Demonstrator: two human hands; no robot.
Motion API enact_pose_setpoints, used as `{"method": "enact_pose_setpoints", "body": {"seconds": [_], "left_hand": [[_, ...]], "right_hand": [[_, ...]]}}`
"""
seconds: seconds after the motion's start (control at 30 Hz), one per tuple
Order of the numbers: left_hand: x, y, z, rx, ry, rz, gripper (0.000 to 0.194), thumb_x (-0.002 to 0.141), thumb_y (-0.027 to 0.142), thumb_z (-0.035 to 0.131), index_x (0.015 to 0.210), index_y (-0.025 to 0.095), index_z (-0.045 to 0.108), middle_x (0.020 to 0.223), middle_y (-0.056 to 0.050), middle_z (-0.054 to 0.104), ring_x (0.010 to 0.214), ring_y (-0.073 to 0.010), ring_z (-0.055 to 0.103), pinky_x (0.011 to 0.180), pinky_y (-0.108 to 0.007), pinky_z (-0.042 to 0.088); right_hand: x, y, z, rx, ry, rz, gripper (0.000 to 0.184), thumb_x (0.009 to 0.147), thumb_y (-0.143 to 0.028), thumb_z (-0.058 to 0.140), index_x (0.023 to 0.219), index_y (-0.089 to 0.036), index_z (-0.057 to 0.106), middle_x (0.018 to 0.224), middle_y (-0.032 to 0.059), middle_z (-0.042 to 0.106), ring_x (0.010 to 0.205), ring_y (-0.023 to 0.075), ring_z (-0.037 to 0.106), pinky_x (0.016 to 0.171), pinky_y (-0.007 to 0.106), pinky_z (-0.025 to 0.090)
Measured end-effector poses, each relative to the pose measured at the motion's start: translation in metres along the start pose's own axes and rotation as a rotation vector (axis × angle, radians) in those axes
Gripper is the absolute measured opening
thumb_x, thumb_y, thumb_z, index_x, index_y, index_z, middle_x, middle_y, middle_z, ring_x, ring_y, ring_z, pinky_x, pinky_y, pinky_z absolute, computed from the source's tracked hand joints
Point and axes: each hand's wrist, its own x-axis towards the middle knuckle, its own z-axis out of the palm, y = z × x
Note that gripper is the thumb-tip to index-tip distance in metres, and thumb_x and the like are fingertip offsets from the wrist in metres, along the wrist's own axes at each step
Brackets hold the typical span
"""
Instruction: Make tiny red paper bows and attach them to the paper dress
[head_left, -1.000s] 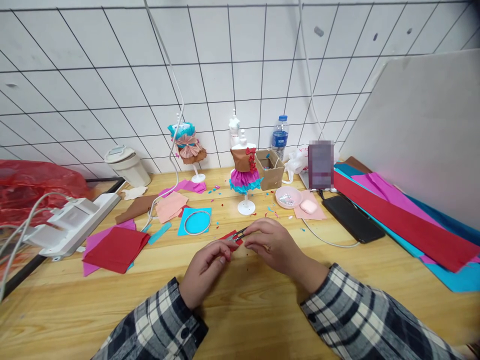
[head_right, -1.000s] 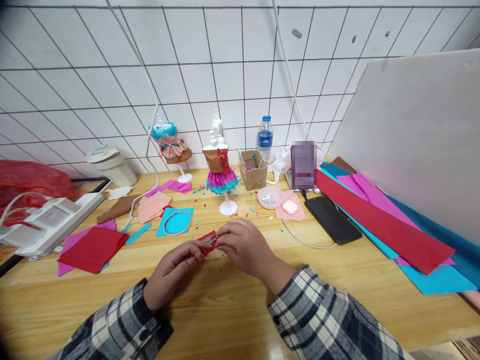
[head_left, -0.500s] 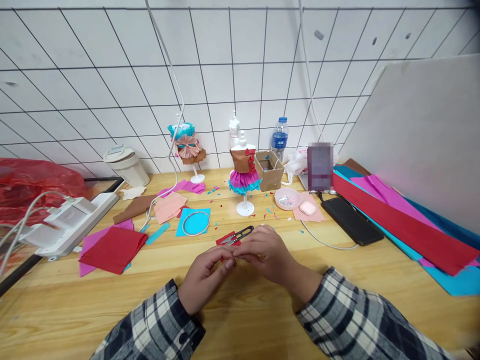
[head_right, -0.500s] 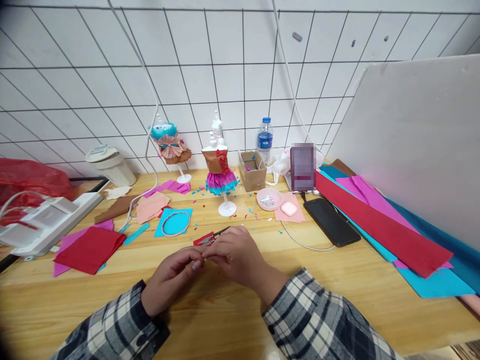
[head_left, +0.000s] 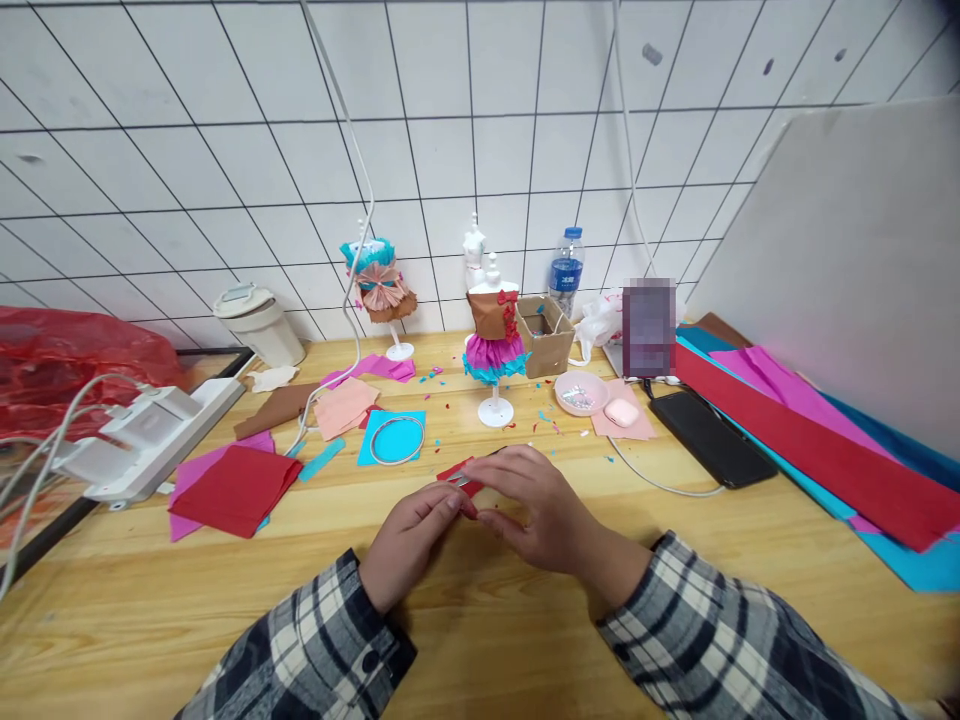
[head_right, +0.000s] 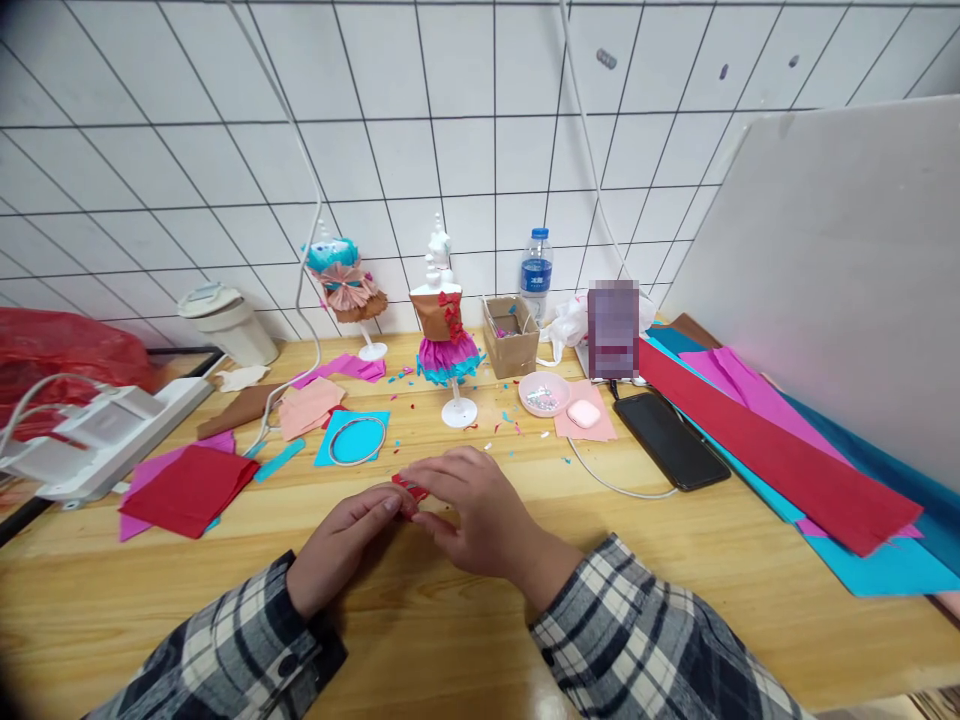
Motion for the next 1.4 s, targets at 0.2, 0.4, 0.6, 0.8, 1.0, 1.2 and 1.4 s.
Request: {"method": "enact_pose_setpoints", "body": {"seconds": [0.2,0.4,0.6,0.8,1.0,1.2,1.4], "left_hand": [[0.0,0.004,0.0,0.117,-0.045,0.009,0.039,0.092,0.044,0.046,0.082,0.015,0.069,0.086,-0.007,0.069,0.087,-0.0207,0.061,0.085,-0.032,0.046],[0.0,0.007,0.001,0.19,-0.056,0.057,0.037,0.093,0.042,0.047,0.085,0.015,0.071,0.088,-0.008,0.071,0.085,-0.0201,0.063,0.083,-0.032,0.049],[0.0,0.001,0.0,0.402,-0.024,0.154,0.023,0.087,0.035,0.057,0.08,0.018,0.072,0.082,-0.006,0.07,0.079,-0.0169,0.063,0.075,-0.027,0.049],[0.0,-0.001,0.003,0.664,0.054,0.268,0.017,0.082,0.031,0.062,0.078,0.021,0.075,0.082,-0.005,0.071,0.076,-0.0172,0.063,0.072,-0.029,0.049],[-0.001,-0.002,0.0,0.734,0.083,0.236,0.019,0.082,0.029,0.061,0.071,0.02,0.072,0.08,-0.005,0.07,0.076,-0.0183,0.062,0.074,-0.032,0.048],[0.006,0.002,0.004,0.767,0.041,0.385,0.015,0.087,0.024,0.054,0.088,0.02,0.069,0.097,-0.006,0.07,0.093,-0.0208,0.06,0.086,-0.038,0.045],[0.02,0.009,0.025,0.987,0.013,0.35,0.012,0.083,0.026,0.056,0.093,0.019,0.059,0.138,-0.009,0.052,0.124,-0.0311,0.043,0.102,-0.051,0.035]], "right_hand": [[0.001,0.008,0.006,0.113,-0.045,0.072,0.013,0.085,-0.03,0.065,0.097,-0.027,0.069,0.093,-0.0005,0.075,0.084,0.0167,0.064,0.078,0.031,0.045],[0.002,0.006,0.005,0.164,-0.075,0.156,0.015,0.081,-0.024,0.07,0.095,-0.024,0.069,0.078,-0.0028,0.073,0.076,0.0146,0.063,0.076,0.029,0.045],[-0.002,0.009,0.006,0.016,-0.107,0.12,0.019,0.082,-0.022,0.067,0.101,-0.025,0.068,0.084,-0.0015,0.073,0.08,0.0166,0.061,0.077,0.032,0.043],[-0.004,0.007,0.007,-0.06,-0.168,0.061,0.01,0.085,-0.021,0.063,0.088,-0.025,0.071,0.082,-0.0008,0.073,0.075,0.0169,0.06,0.074,0.033,0.04],[-0.003,0.011,-0.002,-0.122,-0.114,0.103,0.013,0.085,-0.015,0.06,0.082,-0.022,0.07,0.077,0.0019,0.071,0.075,0.0179,0.058,0.072,0.032,0.041],[-0.002,0.036,-0.013,-0.263,-0.009,0.402,0.013,0.084,-0.022,0.063,0.095,-0.023,0.07,0.081,0.0019,0.073,0.081,0.0199,0.059,0.075,0.032,0.042],[0.001,0.045,-0.013,-0.349,-0.095,0.5,0.02,0.083,-0.021,0.062,0.103,-0.024,0.068,0.083,0.0001,0.072,0.085,0.0189,0.059,0.075,0.03,0.042]]}}
